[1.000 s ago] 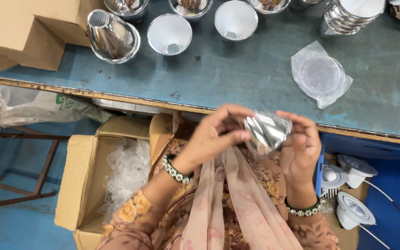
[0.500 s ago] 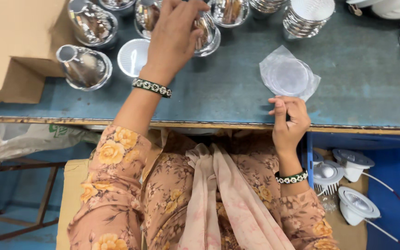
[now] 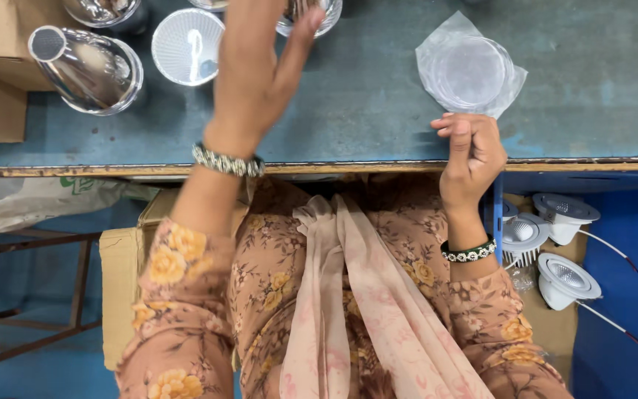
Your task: The person assembles small light fixtures by inserting a clear plastic diffuser into a metallic reflector cup. They handle each unit one at a time, rotate it to check the fit, and place the assembled unit on the table.
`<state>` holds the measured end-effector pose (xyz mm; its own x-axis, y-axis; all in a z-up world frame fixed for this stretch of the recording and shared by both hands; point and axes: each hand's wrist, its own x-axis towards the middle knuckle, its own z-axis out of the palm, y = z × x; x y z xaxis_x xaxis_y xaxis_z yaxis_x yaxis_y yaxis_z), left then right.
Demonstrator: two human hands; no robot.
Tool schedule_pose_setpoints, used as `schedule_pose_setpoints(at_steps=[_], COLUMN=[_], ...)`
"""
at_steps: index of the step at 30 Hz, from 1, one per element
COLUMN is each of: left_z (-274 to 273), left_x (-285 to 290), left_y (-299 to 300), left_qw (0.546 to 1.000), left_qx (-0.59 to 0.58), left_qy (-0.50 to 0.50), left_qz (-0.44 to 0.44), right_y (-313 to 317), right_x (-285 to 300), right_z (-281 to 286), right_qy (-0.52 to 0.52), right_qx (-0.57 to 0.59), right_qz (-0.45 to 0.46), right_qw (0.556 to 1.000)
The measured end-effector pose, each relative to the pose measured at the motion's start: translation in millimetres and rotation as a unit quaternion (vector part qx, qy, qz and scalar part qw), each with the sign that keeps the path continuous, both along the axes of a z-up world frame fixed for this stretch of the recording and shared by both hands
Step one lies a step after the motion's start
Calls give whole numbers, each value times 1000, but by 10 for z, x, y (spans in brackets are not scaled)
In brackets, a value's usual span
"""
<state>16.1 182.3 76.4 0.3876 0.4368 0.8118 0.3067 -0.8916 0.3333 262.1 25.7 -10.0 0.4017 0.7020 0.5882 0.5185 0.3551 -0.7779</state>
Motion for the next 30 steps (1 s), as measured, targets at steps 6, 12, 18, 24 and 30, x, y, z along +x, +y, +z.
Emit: schedule_pose_setpoints(at_steps=[6,12,18,24,30], left_z=[-654,-2201,-3271,-3584,-3590], left_x=[-42,-42,-427,-461,-399], left_y=[-1101,-1344,-325,169,193], left_qw=[976,885,782,759,760], left_qx=[-120,-252,-391,-386,-379], left_qy=[-3,305,474,474,461], left_qz=[-182,-243,108,222,256], right_y=[-28,20,42,35,5], right_x=[3,-60,-55,-14,44], right_z=[-23,27,0,-103,-159], right_qy=[-27,-53,-83,20,21], right_qx=[-13,-38,-45,-32,-27], right_qz=[6,4,-15,18,28], right_qw=[1000,998,995,999,999])
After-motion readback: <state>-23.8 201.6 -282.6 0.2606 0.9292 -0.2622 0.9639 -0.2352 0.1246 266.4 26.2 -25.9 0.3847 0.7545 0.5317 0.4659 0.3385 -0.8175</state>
